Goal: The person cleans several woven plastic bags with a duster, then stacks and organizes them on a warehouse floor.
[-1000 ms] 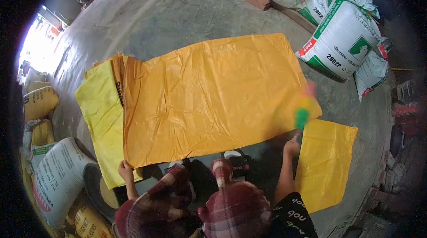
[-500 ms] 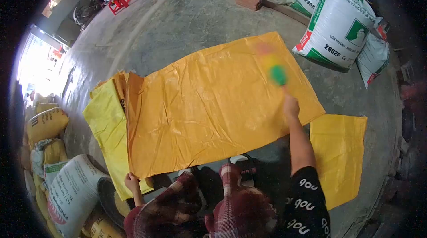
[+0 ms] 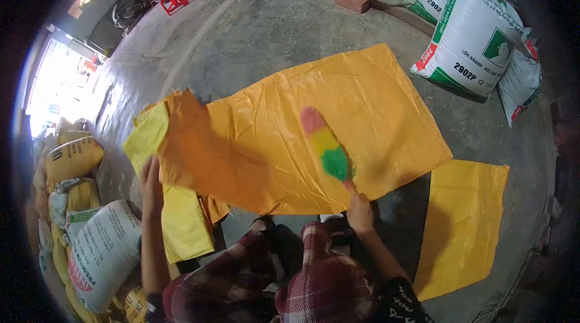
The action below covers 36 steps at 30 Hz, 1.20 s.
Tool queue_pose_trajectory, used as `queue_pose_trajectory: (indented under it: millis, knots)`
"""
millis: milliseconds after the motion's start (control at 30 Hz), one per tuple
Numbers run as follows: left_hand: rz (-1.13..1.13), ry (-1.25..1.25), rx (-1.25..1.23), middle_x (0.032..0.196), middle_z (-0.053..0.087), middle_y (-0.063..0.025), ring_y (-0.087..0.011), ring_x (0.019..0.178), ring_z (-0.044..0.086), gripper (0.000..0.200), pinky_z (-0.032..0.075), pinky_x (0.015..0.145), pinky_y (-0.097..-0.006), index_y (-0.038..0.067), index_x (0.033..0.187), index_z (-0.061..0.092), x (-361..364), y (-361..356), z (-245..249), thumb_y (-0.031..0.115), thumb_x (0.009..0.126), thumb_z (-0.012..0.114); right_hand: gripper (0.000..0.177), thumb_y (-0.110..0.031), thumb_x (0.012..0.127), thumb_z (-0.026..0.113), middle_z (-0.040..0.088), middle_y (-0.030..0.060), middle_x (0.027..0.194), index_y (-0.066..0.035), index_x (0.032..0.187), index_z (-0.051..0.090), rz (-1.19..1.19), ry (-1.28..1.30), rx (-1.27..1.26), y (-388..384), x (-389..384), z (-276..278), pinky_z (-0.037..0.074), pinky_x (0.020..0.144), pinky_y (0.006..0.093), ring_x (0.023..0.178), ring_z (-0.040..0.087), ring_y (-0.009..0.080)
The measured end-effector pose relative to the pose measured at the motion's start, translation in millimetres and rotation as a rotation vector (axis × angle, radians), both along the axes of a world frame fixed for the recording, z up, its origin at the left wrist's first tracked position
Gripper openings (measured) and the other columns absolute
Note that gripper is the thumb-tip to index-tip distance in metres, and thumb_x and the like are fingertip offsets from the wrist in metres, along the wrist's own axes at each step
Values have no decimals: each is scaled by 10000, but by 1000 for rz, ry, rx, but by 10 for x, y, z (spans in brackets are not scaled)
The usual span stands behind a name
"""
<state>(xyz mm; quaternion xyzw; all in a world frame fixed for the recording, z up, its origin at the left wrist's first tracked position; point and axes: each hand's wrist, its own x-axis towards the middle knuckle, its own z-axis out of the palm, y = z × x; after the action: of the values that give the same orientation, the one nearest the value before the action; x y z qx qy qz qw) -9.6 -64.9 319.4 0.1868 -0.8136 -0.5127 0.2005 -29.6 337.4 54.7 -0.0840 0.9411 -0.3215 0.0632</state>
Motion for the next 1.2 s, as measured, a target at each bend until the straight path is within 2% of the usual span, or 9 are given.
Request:
queue_pose_trajectory:
  millis: [200,367,567,700,833,900,1033,1133,1200]
  knots:
    - [-615,-144,-76,880,532,-1,-74,809,484,274,410,737,-213,-11,1080,520,-1206,1364,675,171,878,492,255,-188,802,455,564,254,895,-10,964,541,-50,-401,231,-140,261,-68,453,691,471,780,562,418]
    - [-908,517,84,857,590,-172,-243,716,598,154,466,653,-320,-24,897,500,-1791,2965,318,103,811,503,304,-134,803,468,529,238,1062,18,1065,501,28,-307,-292,-65,130,-63,383,864,404,1046,454,397]
    - [-972,496,181,798,501,-179,-307,740,540,146,421,640,-379,8,834,474,-1895,3758,-392,153,832,486,285,-123,801,469,543,244,1028,23,1042,511,24,82,-427,-67,78,-287,382,864,391,1024,486,384]
    - [-1082,307,212,949,517,-156,-295,901,527,200,419,772,-377,3,899,501,-2038,3665,-985,195,841,495,242,-149,828,465,606,208,802,28,963,560,-88,-289,-97,252,116,-547,446,720,383,806,578,378]
    - [-649,117,22,1048,522,-189,-317,1004,493,325,394,862,-376,10,1097,488,-1869,2949,-1479,204,837,512,257,-193,869,432,587,147,655,19,883,577,-164,-329,-195,621,182,-344,441,551,346,595,572,292]
    - [-185,103,-159,929,540,-189,-338,924,507,281,414,801,-409,-8,1024,499,-1728,2614,-2066,101,767,528,350,-282,906,389,502,59,543,-5,784,565,-469,-774,-662,954,460,-320,364,409,277,425,472,148]
    - [302,-430,-242,867,535,-183,-349,872,497,266,404,758,-422,-31,921,513,-972,2183,-2620,160,749,581,417,-362,912,365,399,-8,486,-34,724,542,-650,-719,-697,1508,1051,-167,283,344,235,372,362,64]
    - [305,-542,-123,825,584,-149,-292,829,551,292,429,737,-384,-37,868,552,-620,2260,-3214,223,752,618,436,-371,906,380,395,-8,464,-29,685,538,-739,-583,-632,1633,1285,-128,295,348,243,372,364,77]
    - [141,-570,601,903,613,-131,-222,838,586,389,458,710,-328,-42,1021,540,-572,2257,-3328,263,792,616,451,-376,902,389,393,-9,454,-28,655,536,-816,-527,-616,1491,1379,-129,306,356,248,378,371,81]
